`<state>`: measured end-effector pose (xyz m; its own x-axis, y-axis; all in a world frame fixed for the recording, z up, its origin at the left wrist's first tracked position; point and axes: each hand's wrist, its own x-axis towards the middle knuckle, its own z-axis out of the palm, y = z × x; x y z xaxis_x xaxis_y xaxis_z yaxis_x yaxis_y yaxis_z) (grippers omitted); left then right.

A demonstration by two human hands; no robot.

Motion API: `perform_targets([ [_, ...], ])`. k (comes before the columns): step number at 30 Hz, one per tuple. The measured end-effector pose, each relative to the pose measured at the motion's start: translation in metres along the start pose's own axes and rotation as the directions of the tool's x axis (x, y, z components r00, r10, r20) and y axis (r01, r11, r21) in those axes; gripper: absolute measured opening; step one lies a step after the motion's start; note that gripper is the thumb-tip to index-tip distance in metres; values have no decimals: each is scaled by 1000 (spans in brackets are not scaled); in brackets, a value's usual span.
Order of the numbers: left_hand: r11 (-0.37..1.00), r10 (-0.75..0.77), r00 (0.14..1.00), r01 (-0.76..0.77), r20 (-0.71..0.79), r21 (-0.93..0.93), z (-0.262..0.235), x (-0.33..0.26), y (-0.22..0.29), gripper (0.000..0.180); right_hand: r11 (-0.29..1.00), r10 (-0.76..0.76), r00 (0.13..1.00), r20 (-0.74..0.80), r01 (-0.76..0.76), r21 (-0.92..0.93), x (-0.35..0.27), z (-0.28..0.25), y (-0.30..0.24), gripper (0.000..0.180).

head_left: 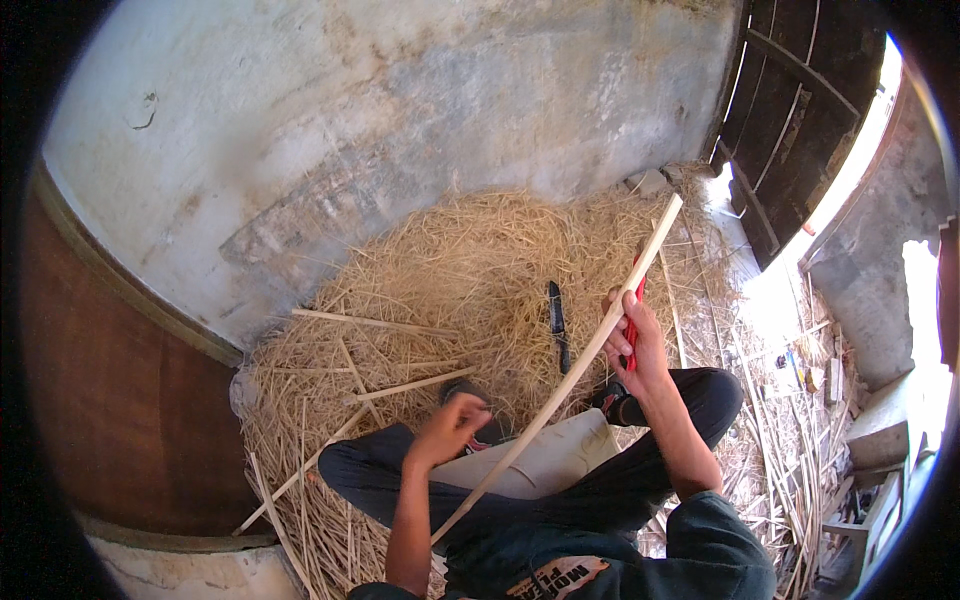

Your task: The person sits on a straw-covered floor and uses a red utility knife to strip and smooth a long bamboo stick. They then switch to a large black knife to sharpen one end of the stick into a point, repeatedly shaving the wood while holding the stick vertically.

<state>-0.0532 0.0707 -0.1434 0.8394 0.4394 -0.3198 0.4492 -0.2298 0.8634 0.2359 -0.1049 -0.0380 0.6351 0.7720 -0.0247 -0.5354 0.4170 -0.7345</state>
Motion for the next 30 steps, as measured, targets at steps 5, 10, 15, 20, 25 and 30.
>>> perform_targets([
  [5,438,-421,837,525,-350,730,-47,-7,-136,42,998,49,998,34,-51,35,-5,5,-6,37],
  [10,383,-422,843,500,-334,777,-58,-19,-140,23,982,108,993,54,-115,147,-14,-3,-5,37],
  [15,607,-273,925,378,-263,699,-78,-3,-96,16,977,140,989,57,-147,153,-16,-2,-11,35],
  [20,661,123,934,175,-335,730,-82,50,-58,9,972,165,983,84,-177,158,-14,5,-11,37],
  [25,537,350,874,107,-337,837,-92,97,8,30,967,178,983,34,-182,177,-13,2,-4,34],
  [30,286,-385,796,584,-467,759,-140,147,37,49,968,186,982,-4,-183,172,-7,-9,6,31],
])
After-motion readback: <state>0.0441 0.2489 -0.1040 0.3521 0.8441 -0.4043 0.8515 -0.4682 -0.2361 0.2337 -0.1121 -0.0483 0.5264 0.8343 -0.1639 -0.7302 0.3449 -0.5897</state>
